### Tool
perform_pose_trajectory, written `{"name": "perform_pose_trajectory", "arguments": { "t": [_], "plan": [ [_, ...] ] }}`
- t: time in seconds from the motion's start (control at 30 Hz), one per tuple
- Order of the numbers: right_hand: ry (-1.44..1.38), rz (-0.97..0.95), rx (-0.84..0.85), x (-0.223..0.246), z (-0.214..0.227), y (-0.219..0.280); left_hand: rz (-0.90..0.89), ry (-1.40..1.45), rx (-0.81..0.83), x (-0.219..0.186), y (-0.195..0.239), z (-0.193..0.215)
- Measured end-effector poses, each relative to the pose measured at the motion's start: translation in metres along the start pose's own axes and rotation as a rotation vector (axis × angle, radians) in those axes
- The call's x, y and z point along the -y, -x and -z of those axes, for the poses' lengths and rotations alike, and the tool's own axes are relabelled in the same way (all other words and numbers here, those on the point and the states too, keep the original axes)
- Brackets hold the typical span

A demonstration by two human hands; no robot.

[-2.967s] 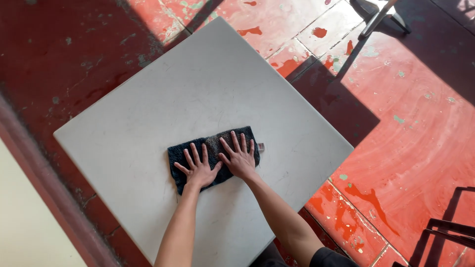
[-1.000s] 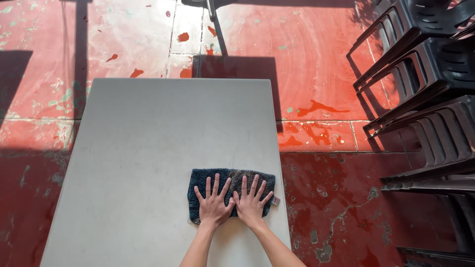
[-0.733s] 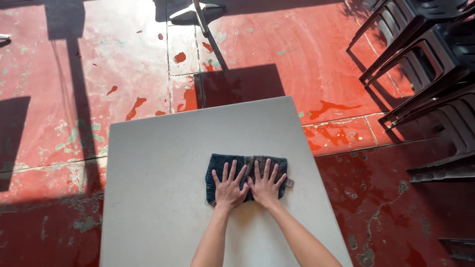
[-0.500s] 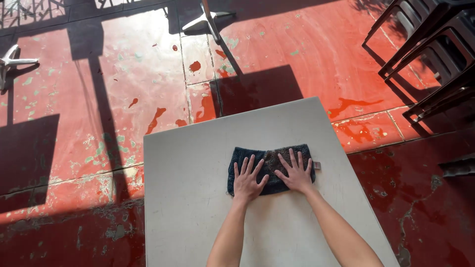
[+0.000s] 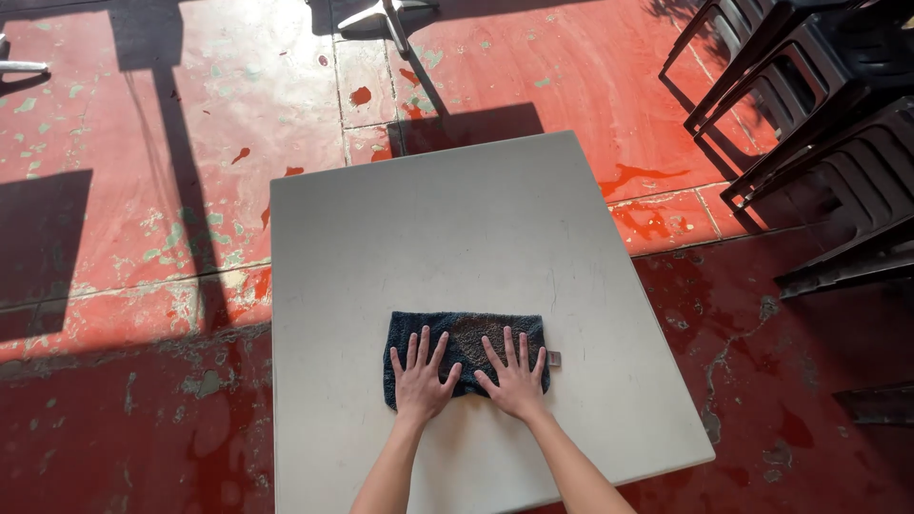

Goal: Wiping a square table with a cloth and then rinsing the cloth in a bucket of water.

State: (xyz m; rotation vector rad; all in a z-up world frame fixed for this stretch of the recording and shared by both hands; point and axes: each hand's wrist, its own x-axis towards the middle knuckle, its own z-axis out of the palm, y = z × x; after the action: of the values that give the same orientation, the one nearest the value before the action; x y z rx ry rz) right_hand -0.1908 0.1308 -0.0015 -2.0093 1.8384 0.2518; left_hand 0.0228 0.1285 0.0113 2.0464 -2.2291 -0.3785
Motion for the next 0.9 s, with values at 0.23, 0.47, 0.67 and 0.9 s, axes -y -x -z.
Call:
{"name": "perform_pose_trajectory", "arguments": {
  "t": [0.23,0.47,0.67,0.9],
  "plan": [
    [-0.018,0.1,0.037,0.05,-0.077,0.132,0.05,-0.02,-0.148,0.024,0.161,-0.006],
    [0.059,0.327,-0.505,0.058,-0.09,0.109,-0.048,-0.146,-0.46,0.059,0.171,-0.022],
    [0.035,0.27,-0.453,0.1,-0.09,0.063,-0.13,-0.06,-0.374,0.11,0.119,-0.011],
    [-0.003,0.052,-0.176,0.156,-0.028,-0.053,0.001,-0.081,0.29,0.158,-0.009,0.065]
  ]
}}
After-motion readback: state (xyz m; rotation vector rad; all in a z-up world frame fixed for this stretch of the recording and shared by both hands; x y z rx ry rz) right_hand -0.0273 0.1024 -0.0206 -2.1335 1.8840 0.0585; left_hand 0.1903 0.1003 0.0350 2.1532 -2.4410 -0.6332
